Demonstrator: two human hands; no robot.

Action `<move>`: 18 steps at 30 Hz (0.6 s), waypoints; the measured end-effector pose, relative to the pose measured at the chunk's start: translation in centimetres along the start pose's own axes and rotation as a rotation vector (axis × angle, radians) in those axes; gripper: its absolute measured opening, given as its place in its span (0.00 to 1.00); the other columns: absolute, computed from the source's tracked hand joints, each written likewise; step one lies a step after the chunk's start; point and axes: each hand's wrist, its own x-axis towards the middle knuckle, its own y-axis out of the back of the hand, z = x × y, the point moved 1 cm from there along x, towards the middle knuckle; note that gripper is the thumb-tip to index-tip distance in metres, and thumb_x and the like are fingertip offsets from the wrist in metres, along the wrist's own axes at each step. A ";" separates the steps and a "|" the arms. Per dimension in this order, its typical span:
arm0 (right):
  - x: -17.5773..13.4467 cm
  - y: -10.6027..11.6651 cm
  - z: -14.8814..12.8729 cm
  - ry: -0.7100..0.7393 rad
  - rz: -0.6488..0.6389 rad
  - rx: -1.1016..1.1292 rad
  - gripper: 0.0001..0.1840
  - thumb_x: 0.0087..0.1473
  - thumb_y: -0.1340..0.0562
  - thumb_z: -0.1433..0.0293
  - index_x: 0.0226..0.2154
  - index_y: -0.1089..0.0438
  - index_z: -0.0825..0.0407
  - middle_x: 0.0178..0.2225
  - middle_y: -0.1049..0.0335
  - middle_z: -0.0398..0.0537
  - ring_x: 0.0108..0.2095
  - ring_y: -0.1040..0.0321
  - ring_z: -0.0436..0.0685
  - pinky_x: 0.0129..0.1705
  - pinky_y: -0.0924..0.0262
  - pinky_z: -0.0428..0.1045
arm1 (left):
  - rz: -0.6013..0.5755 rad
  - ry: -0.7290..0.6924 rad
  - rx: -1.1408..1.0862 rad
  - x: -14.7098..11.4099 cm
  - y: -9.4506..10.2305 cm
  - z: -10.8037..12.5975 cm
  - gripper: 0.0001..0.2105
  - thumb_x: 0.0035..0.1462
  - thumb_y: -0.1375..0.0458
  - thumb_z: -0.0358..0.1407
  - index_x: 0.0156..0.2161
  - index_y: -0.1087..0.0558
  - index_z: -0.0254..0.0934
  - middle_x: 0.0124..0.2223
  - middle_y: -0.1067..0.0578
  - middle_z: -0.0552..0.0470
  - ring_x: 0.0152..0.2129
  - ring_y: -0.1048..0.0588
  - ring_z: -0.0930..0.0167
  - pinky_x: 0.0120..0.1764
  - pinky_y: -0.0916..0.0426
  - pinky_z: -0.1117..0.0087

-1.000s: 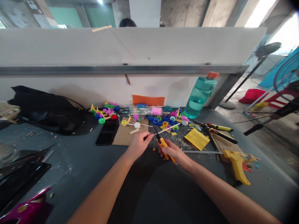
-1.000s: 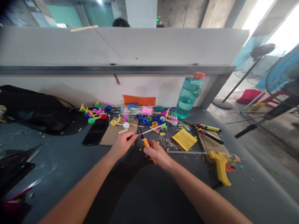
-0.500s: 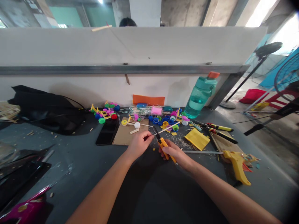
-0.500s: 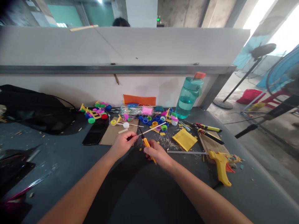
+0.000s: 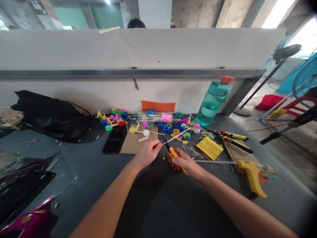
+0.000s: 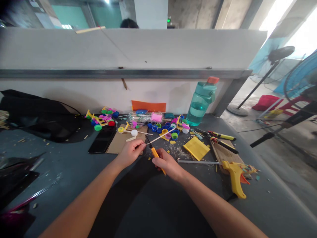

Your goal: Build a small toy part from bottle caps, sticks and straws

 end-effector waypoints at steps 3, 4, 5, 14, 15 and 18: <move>-0.1 0.0 -0.2 -0.001 -0.009 -0.005 0.19 0.43 0.42 0.60 0.37 0.41 0.52 0.32 0.36 0.45 0.30 0.40 0.52 0.31 0.44 0.49 | -0.012 0.000 -0.004 0.0 0.1 0.0 0.16 0.60 0.52 0.38 0.22 0.45 0.36 0.21 0.43 0.59 0.21 0.42 0.76 0.26 0.49 0.73; -0.1 -0.1 -0.2 -0.002 -0.012 -0.004 0.19 0.43 0.42 0.59 0.37 0.41 0.52 0.32 0.37 0.45 0.30 0.40 0.52 0.31 0.44 0.49 | -0.015 -0.001 -0.003 0.1 0.2 0.1 0.16 0.60 0.52 0.38 0.21 0.45 0.36 0.21 0.43 0.59 0.21 0.42 0.76 0.26 0.49 0.73; -0.1 0.0 -0.2 -0.003 -0.016 -0.003 0.19 0.42 0.42 0.59 0.37 0.41 0.52 0.32 0.37 0.45 0.29 0.40 0.52 0.30 0.44 0.49 | -0.017 -0.004 0.000 0.1 0.3 0.1 0.16 0.60 0.52 0.38 0.21 0.45 0.36 0.21 0.43 0.59 0.21 0.42 0.76 0.26 0.49 0.73; -0.1 0.2 0.2 0.025 -0.013 -0.045 0.16 0.44 0.43 0.61 0.36 0.40 0.52 0.28 0.39 0.43 0.25 0.42 0.50 0.26 0.44 0.47 | -0.040 -0.008 0.026 0.0 0.2 0.0 0.16 0.60 0.52 0.38 0.22 0.43 0.36 0.21 0.42 0.58 0.21 0.41 0.76 0.26 0.49 0.73; -0.1 0.2 0.3 0.029 -0.016 -0.045 0.16 0.44 0.43 0.61 0.36 0.40 0.52 0.27 0.39 0.42 0.24 0.42 0.50 0.25 0.44 0.47 | -0.041 -0.008 0.022 0.0 0.1 -0.1 0.16 0.60 0.52 0.38 0.22 0.43 0.36 0.22 0.42 0.58 0.21 0.40 0.75 0.27 0.48 0.72; -0.3 0.1 0.4 0.044 -0.021 -0.063 0.13 0.46 0.44 0.62 0.34 0.41 0.52 0.25 0.40 0.41 0.22 0.42 0.49 0.22 0.45 0.46 | -0.052 -0.010 0.012 -0.1 0.0 -0.1 0.16 0.61 0.52 0.39 0.22 0.42 0.36 0.22 0.41 0.58 0.22 0.39 0.75 0.27 0.48 0.72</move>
